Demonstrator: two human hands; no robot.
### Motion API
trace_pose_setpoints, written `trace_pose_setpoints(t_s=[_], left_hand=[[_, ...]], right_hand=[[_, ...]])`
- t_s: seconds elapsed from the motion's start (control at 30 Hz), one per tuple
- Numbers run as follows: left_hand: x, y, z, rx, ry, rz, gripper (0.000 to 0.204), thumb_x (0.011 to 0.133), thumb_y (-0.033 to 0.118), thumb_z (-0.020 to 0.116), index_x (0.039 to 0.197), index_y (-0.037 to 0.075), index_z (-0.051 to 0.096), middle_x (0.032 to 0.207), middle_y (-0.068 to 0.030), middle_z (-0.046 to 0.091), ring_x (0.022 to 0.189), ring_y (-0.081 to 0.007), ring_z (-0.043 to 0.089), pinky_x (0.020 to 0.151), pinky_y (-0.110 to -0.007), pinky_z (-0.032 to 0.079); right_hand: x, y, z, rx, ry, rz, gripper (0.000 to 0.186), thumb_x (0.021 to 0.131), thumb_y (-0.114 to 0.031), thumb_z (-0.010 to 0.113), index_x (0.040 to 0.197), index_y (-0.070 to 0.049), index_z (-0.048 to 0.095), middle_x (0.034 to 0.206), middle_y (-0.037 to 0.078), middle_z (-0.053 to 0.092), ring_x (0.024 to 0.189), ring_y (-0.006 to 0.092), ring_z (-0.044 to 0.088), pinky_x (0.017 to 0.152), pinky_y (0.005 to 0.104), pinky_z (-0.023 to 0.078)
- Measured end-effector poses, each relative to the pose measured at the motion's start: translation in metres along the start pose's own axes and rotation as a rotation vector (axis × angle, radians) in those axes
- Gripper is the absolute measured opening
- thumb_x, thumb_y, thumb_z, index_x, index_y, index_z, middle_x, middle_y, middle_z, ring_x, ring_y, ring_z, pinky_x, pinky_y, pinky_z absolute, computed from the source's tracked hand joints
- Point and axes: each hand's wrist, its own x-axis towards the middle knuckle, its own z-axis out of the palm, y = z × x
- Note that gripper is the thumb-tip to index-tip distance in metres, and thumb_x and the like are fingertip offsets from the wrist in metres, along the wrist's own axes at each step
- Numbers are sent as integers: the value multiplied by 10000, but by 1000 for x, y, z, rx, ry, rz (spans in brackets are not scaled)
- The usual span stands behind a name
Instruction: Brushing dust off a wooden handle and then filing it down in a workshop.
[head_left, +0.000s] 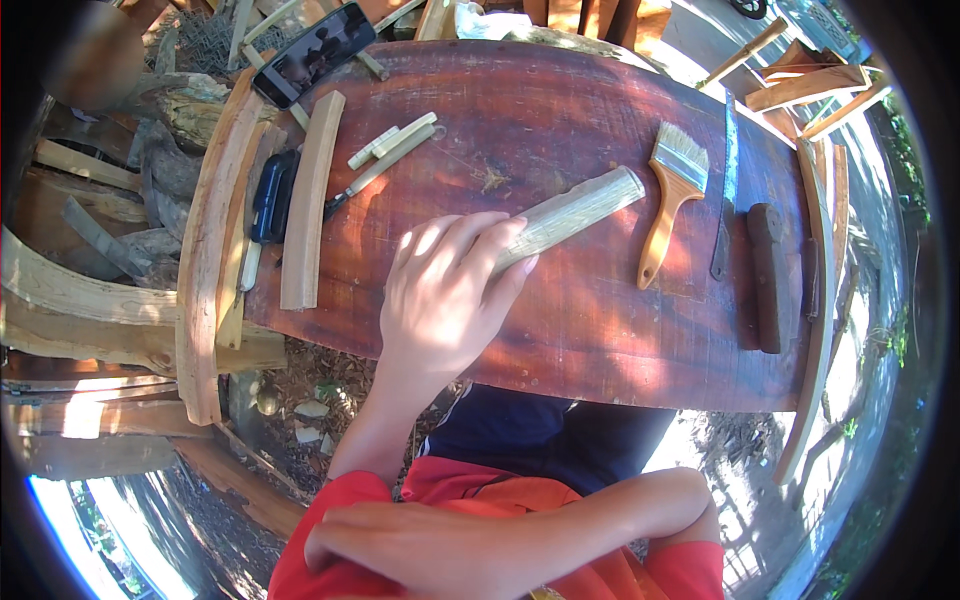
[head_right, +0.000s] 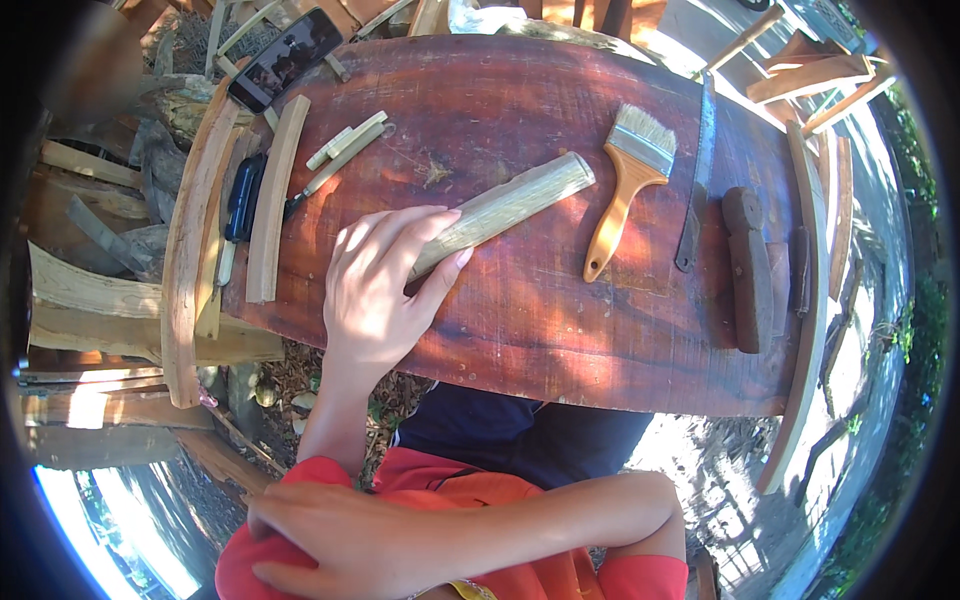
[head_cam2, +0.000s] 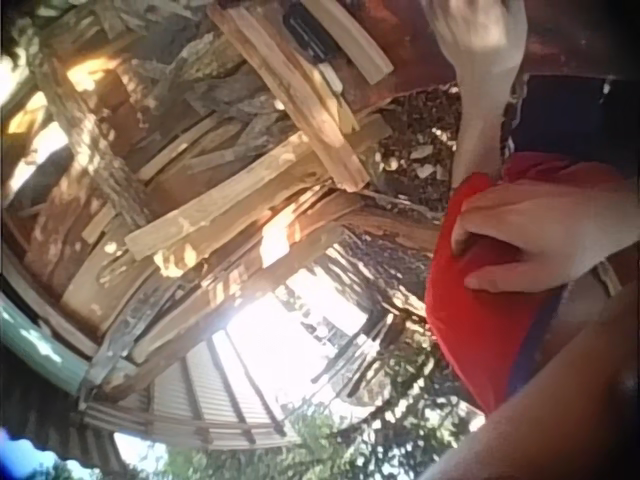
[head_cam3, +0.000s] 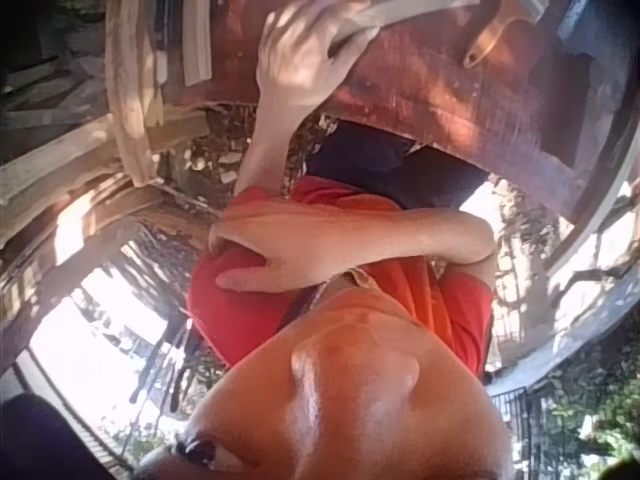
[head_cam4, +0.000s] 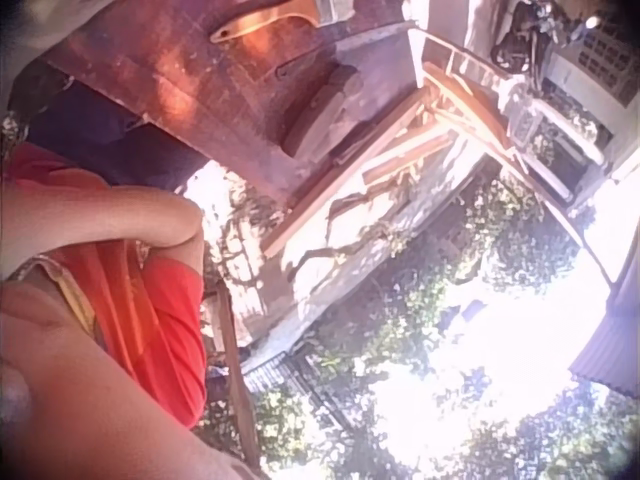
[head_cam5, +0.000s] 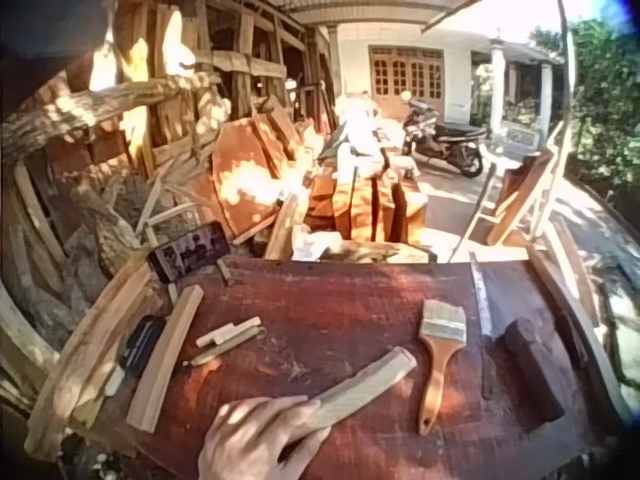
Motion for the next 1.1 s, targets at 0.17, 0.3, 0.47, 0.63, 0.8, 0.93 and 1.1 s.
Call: trace_pose_setpoints(t_s=[0.17,0.3,0.47,0.63,0.8,0.93,1.1], left_hand=[[0,1,0,32,-32,-18,313,865,206,807,1153,122,718,1127,-29,737,1021,-266,679,911,-404,492],[0,0,1,16,1,-1,311,870,211,804,1155,122,717,1128,-30,739,1019,-266,680,911,-406,490],[0,0,2,30,-28,-6,304,871,205,803,1150,121,716,1130,-33,739,1017,-265,680,914,-407,488],[0,0,2,21,10,3,318,848,165,805,1143,108,698,1118,-38,712,1033,-269,666,912,-417,493],[0,0,3,27,9,13,311,863,192,809,1149,113,714,1127,-36,739,1024,-266,682,911,-407,495],[-1,0,3,8,44,22,317,861,187,811,1152,106,715,1123,-42,741,1022,-267,684,907,-409,504],[-1,-1,3,12,26,31,321,857,183,814,1153,106,715,1123,-44,740,1019,-267,684,904,-407,506]], right_hand=[[-6,-4,-4,-72,64,-17,397,960,-339,665,1113,23,611,1079,236,661,1039,421,634,902,482,495],[-13,-2,-1,-4,-50,93,402,963,-344,664,1122,21,612,1084,238,662,1057,424,629,934,476,483],[-14,5,2,-150,194,-135,380,971,-360,672,1124,-16,628,1054,214,666,1041,406,624,925,482,466],[-24,6,5,-119,138,-32,365,974,-355,671,1128,-26,636,1055,206,669,1054,394,619,940,472,451],[-25,12,4,-135,178,-181,377,983,-365,661,1152,-29,642,1098,190,671,1090,376,611,952,460,442],[-25,14,5,-109,70,-54,439,986,-400,666,1228,-35,636,1179,186,664,1152,350,601,986,452,429],[-19,21,13,-86,203,-161,233,945,-175,679,1125,-44,611,1032,97,636,962,255,587,868,399,406]])
